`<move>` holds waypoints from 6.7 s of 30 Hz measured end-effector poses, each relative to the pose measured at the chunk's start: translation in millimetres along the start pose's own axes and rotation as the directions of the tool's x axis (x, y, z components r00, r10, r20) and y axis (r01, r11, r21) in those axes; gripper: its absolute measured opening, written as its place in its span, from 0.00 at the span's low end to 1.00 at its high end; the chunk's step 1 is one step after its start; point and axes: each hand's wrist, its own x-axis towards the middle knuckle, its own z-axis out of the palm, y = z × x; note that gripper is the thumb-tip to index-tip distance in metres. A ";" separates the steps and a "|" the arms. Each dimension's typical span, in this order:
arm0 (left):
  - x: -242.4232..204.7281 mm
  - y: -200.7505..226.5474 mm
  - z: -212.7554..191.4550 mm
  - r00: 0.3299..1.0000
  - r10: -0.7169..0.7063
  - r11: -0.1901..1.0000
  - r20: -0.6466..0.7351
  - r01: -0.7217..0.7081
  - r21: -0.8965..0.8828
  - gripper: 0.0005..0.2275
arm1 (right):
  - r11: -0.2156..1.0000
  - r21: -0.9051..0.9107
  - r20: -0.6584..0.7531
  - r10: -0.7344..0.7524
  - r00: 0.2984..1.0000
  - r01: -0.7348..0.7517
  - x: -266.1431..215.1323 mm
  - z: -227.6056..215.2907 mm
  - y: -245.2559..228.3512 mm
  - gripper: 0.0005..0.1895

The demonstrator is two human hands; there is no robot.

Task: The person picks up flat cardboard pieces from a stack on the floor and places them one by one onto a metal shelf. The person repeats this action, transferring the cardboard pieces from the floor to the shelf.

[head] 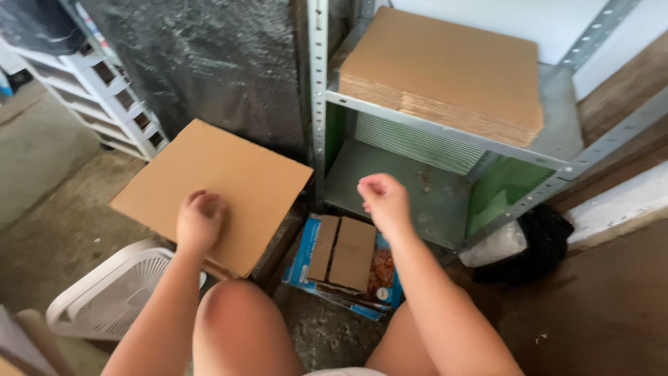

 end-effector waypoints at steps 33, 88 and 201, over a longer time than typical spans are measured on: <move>-6.6 13.3 -13.9 0.981 -0.114 0.987 0.160 0.094 0.128 0.16 | 0.795 0.027 0.564 0.489 0.665 -0.606 -81.6 183.2 109.2 0.11; -0.3 -24.6 -111.2 0.648 -0.761 0.462 0.003 0.546 -0.699 0.31 | 0.875 -0.068 0.521 0.441 0.731 -0.479 -154.2 83.8 -56.4 0.23; 125.9 400.4 50.1 0.930 0.260 0.964 0.261 -0.232 -0.134 0.33 | 0.498 -0.791 -0.419 -0.018 0.908 -0.356 158.8 -244.8 -135.6 0.21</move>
